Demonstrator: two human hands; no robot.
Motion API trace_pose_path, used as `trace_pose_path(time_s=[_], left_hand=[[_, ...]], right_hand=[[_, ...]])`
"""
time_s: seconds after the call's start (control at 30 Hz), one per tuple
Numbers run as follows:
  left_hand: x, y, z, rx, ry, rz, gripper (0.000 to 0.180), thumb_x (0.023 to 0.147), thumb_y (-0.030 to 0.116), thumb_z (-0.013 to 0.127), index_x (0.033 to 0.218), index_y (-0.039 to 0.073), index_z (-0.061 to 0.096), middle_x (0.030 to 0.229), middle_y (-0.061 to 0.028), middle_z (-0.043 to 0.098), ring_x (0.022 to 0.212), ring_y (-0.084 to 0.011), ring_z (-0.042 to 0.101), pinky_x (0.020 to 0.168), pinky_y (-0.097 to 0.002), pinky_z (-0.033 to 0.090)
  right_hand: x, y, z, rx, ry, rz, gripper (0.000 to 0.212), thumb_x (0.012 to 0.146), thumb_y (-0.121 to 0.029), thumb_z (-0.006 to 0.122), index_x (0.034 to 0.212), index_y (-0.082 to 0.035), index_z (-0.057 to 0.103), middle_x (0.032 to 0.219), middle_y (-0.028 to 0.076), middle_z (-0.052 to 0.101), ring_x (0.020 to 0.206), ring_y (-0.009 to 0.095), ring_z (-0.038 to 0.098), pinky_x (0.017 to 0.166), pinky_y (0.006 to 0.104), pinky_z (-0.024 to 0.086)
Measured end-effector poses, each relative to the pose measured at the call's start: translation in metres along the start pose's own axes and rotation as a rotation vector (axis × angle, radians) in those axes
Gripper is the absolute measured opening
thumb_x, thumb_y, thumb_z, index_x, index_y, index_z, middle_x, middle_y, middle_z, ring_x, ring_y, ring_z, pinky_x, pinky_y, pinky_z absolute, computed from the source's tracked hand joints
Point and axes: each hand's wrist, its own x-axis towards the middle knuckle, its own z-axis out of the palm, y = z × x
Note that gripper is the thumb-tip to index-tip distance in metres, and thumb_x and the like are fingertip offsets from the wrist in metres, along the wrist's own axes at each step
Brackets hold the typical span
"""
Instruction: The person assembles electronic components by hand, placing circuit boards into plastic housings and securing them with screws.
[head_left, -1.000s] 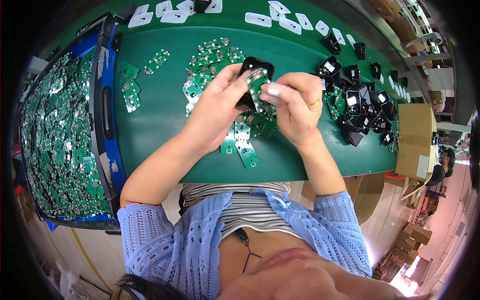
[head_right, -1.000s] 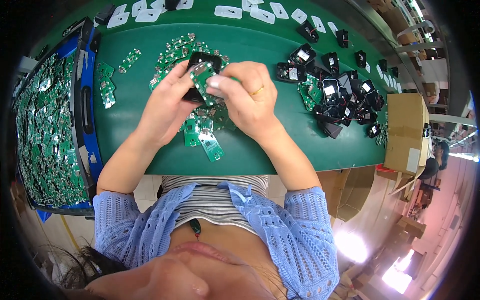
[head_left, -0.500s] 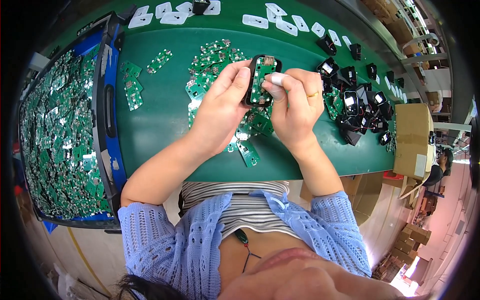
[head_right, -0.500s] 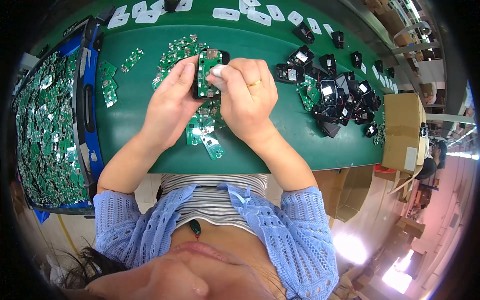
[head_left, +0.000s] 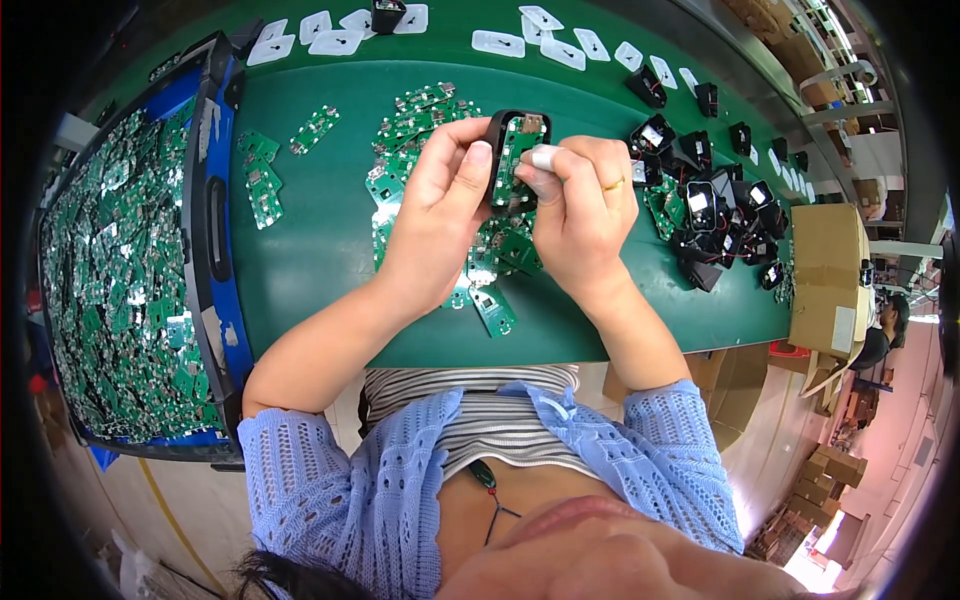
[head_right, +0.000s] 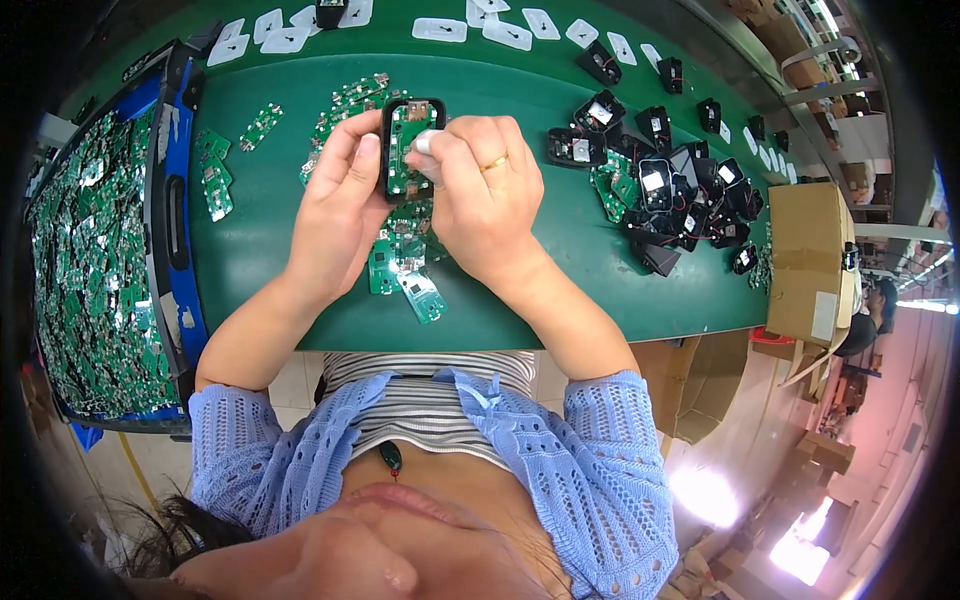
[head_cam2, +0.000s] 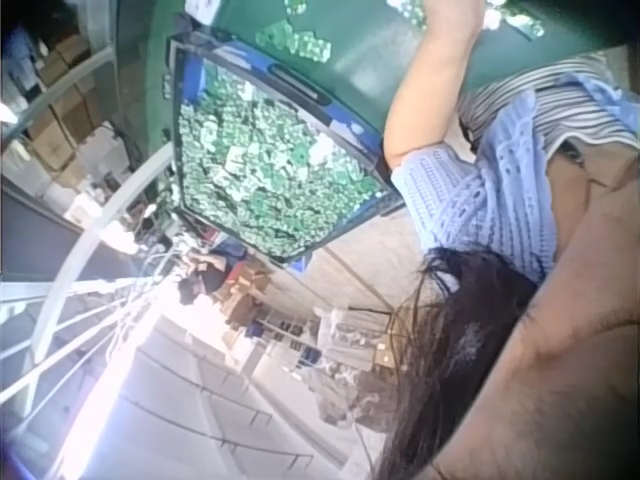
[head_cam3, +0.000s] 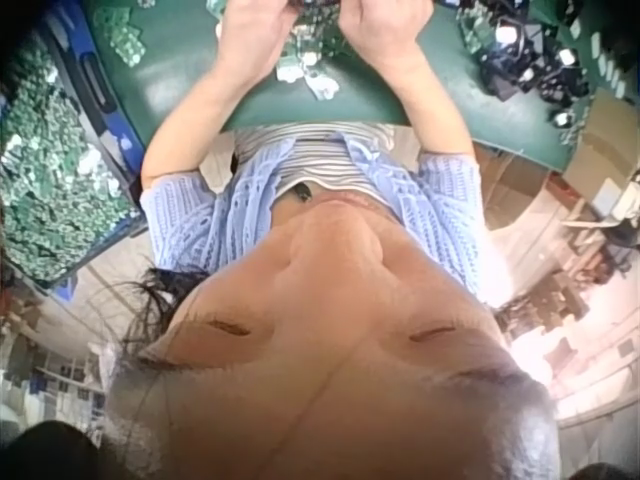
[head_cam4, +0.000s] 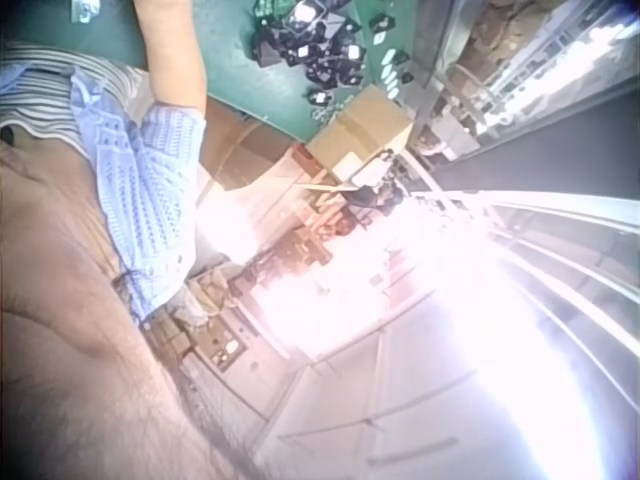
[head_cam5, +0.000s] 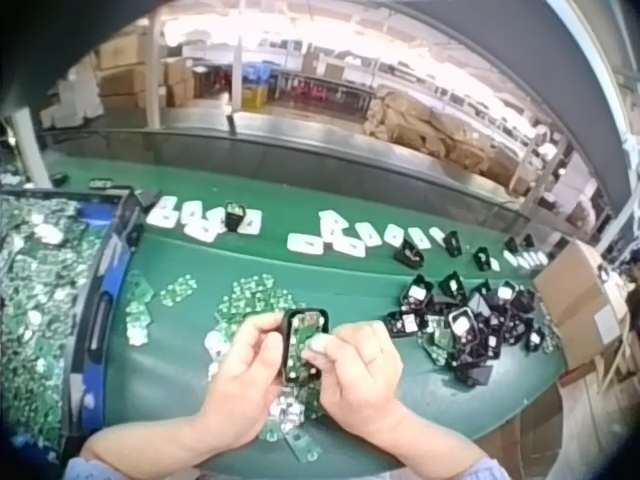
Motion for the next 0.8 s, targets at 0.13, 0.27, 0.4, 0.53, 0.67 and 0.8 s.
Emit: trace_pose_path(time_s=[0.13, 0.27, 0.4, 0.53, 0.67, 0.8], left_hand=[[0.001, -0.001, 0.0, 0.09, 0.017, 0.07, 0.027, 0.093, 0.018, 0.048, 0.114, 0.003, 0.043, 0.108, -0.0054, 0.049, 0.097, -0.0098, 0.05, 0.079, -0.0242, 0.044], [0.008, 0.004, 0.001, 0.203, 0.012, 0.125, 0.027, 0.09, 0.014, 0.051, 0.113, 0.001, 0.044, 0.106, -0.0074, 0.052, 0.094, -0.0105, 0.052, 0.08, -0.0238, 0.043], [0.027, 0.008, -0.006, 0.198, 0.081, 0.02, 0.024, 0.09, 0.013, 0.05, 0.11, -0.001, 0.047, 0.098, -0.0051, 0.057, 0.091, -0.0093, 0.053, 0.08, -0.024, 0.043], [0.055, 0.01, 0.006, 0.406, 0.007, 0.168, 0.022, 0.089, 0.011, 0.053, 0.107, -0.001, 0.05, 0.1, -0.0056, 0.058, 0.09, -0.0091, 0.053, 0.08, -0.0237, 0.043], [0.099, -0.002, 0.01, 0.536, -0.02, 0.189, 0.023, 0.088, 0.012, 0.054, 0.105, -0.003, 0.052, 0.094, -0.0055, 0.059, 0.083, -0.0089, 0.054, 0.072, -0.023, 0.044], [0.176, -0.021, -0.001, 0.786, -0.046, 0.187, 0.028, 0.083, 0.018, 0.058, 0.099, -0.004, 0.056, 0.083, -0.0085, 0.063, 0.074, -0.0131, 0.058, 0.066, -0.0255, 0.044]], right_hand=[[0.002, 0.003, 0.001, 0.076, -0.051, -0.018, 0.019, 0.064, -0.005, 0.07, 0.078, -0.005, 0.057, 0.074, 0.005, 0.053, 0.063, 0.023, 0.05, 0.052, 0.0301, 0.042], [-0.004, 0.007, 0.001, 0.438, -0.112, 0.231, 0.031, 0.072, -0.008, 0.069, 0.099, -0.003, 0.054, 0.093, 0.01, 0.05, 0.073, 0.019, 0.053, 0.058, 0.029, 0.046], [0.005, 0.014, 0.0, 0.698, -0.279, 0.551, 0.047, 0.073, -0.007, 0.068, 0.115, -0.004, 0.046, 0.103, 0.009, 0.048, 0.085, 0.015, 0.052, 0.067, 0.0257, 0.045], [0.012, 0.034, 0.004, 0.968, -0.231, 0.81, 0.045, 0.075, -0.006, 0.064, 0.115, -0.003, 0.046, 0.106, 0.008, 0.049, 0.09, 0.013, 0.051, 0.069, 0.0245, 0.044], [0.014, 0.072, 0.013, 0.753, -0.258, 0.741, 0.046, 0.075, -0.008, 0.065, 0.115, -0.001, 0.046, 0.103, 0.008, 0.051, 0.094, 0.015, 0.052, 0.071, 0.0261, 0.044], [0.016, 0.162, 0.02, 0.124, -0.317, 0.517, 0.058, 0.07, -0.038, 0.072, 0.111, -0.002, 0.053, 0.113, 0.016, 0.052, 0.102, 0.028, 0.053, 0.084, 0.0372, 0.043]])
